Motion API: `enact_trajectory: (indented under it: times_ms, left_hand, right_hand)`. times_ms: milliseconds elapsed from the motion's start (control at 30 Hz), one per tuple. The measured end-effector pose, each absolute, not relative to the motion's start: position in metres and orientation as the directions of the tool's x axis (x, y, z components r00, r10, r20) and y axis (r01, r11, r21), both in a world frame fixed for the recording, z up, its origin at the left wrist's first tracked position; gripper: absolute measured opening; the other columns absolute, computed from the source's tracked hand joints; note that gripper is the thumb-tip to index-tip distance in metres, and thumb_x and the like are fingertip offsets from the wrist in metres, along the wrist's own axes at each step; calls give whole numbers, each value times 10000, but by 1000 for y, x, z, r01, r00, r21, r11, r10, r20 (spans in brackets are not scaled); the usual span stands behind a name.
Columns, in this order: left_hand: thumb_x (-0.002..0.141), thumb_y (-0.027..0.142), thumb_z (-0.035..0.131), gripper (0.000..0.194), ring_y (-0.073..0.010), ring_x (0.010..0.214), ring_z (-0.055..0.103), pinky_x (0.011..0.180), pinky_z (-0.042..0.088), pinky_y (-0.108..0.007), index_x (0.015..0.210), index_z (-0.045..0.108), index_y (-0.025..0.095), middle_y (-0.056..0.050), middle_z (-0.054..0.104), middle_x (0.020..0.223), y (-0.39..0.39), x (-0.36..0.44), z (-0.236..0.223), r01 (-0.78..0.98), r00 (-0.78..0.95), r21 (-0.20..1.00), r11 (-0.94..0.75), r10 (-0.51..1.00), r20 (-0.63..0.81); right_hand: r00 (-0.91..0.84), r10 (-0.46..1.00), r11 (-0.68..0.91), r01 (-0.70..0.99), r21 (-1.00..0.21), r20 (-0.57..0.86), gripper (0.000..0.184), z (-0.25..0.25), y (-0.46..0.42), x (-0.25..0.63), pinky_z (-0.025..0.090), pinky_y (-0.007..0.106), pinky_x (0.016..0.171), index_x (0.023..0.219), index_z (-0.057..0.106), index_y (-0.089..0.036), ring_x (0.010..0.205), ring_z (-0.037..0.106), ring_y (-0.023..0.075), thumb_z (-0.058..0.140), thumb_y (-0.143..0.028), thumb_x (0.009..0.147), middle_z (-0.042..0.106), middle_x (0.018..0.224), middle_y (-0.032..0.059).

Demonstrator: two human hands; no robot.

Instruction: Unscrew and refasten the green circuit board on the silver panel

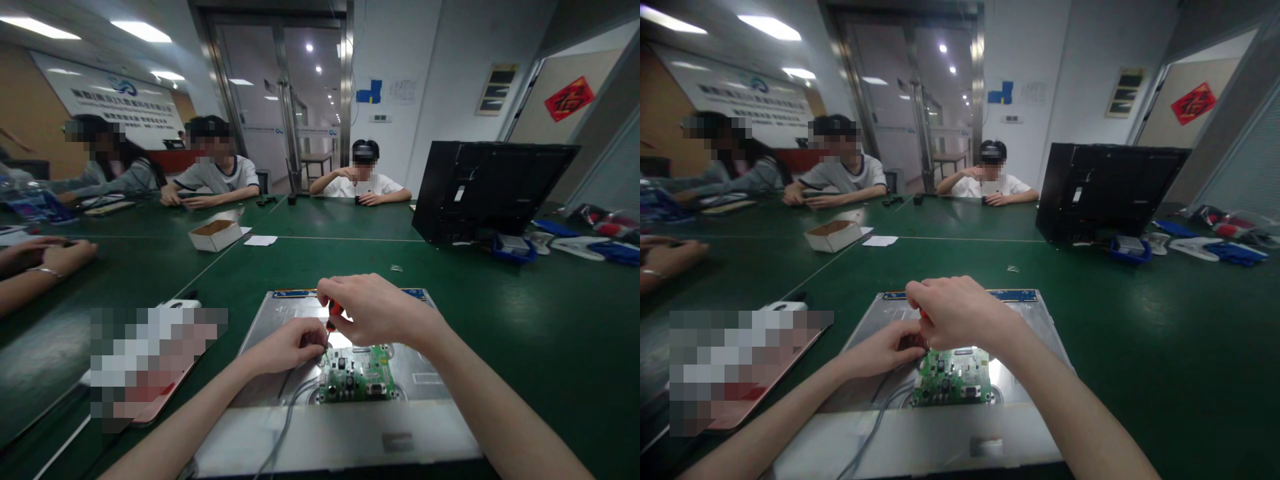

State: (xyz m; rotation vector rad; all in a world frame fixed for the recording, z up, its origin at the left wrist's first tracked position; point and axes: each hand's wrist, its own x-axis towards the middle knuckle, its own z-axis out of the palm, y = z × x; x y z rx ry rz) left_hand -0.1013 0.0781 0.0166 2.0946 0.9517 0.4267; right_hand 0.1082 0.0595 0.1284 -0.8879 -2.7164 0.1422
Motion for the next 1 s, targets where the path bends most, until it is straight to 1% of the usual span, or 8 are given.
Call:
enact_trajectory:
  times_ms: [133, 233, 367, 500, 700, 800, 867, 1000]
  left_hand:
    - [782, 250, 569, 90, -147, 639, 496, 600, 383, -248, 808, 596, 168, 17, 560, 706, 77, -100, 19, 490, 655, 775, -400, 755, -24]
    - [784, 246, 568, 84, -147, 642, 503, 598, 384, -247, 813, 588, 170, 15, 574, 718, 77, -100, 18, 478, 663, 785, -394, 748, -28]
    - [773, 250, 578, 92, -151, 651, 502, 605, 389, -249, 816, 590, 169, 15, 568, 718, 79, -101, 16, 470, 665, 784, -405, 747, -12]
    - [762, 238, 573, 77, -150, 642, 494, 606, 389, -249, 791, 582, 168, 19, 551, 699, 79, -101, 16, 468, 665, 786, -403, 746, -13]
    - [771, 229, 567, 69, -157, 657, 507, 614, 397, -255, 801, 586, 170, 13, 565, 710, 77, -100, 21, 489, 659, 779, -392, 751, -36]
    - [788, 224, 562, 64, -161, 670, 517, 626, 400, -259, 811, 590, 172, 8, 575, 729, 77, -101, 20, 519, 652, 757, -396, 756, -51]
    - [792, 224, 560, 66, -161, 668, 518, 626, 399, -261, 816, 590, 171, 9, 573, 728, 77, -102, 18, 523, 651, 755, -395, 757, -55]
    - [787, 216, 554, 86, -158, 674, 519, 622, 395, -256, 842, 594, 165, 8, 577, 738, 78, -102, 15, 501, 659, 768, -400, 751, -39]
  right_hand:
    - [-745, 619, 784, 607, -129, 248, 89, 128, 61, 107, 254, 256, 519, 940, 538, -196, 653, 518, 123, 537, -254, 871, 660, 837, 9]
    - [-755, 615, 787, 605, -119, 229, 115, 128, 61, 107, 259, 259, 522, 905, 572, -201, 659, 530, 132, 536, -309, 886, 665, 793, 8]
    - [-782, 582, 813, 555, -174, 224, 167, 129, 57, 108, 289, 252, 536, 985, 561, -196, 703, 541, 132, 557, -243, 825, 664, 885, 15]
    - [-780, 585, 811, 552, -194, 223, 197, 130, 56, 109, 299, 252, 545, 974, 533, -186, 714, 530, 131, 548, -188, 778, 644, 915, 26]
    - [-759, 612, 791, 586, -176, 222, 153, 129, 59, 108, 279, 257, 540, 977, 514, -190, 686, 522, 129, 527, -200, 824, 654, 884, 22]
    - [-732, 642, 766, 629, -135, 230, 95, 129, 61, 107, 255, 264, 530, 947, 527, -198, 661, 521, 132, 516, -250, 869, 659, 830, 16]
    - [-728, 649, 759, 640, -122, 221, 105, 128, 61, 108, 247, 266, 526, 935, 539, -203, 653, 524, 136, 525, -292, 881, 658, 799, 13]
    - [-771, 605, 796, 586, -150, 201, 125, 130, 60, 110, 268, 259, 537, 962, 546, -203, 695, 540, 139, 555, -266, 855, 663, 856, 17]
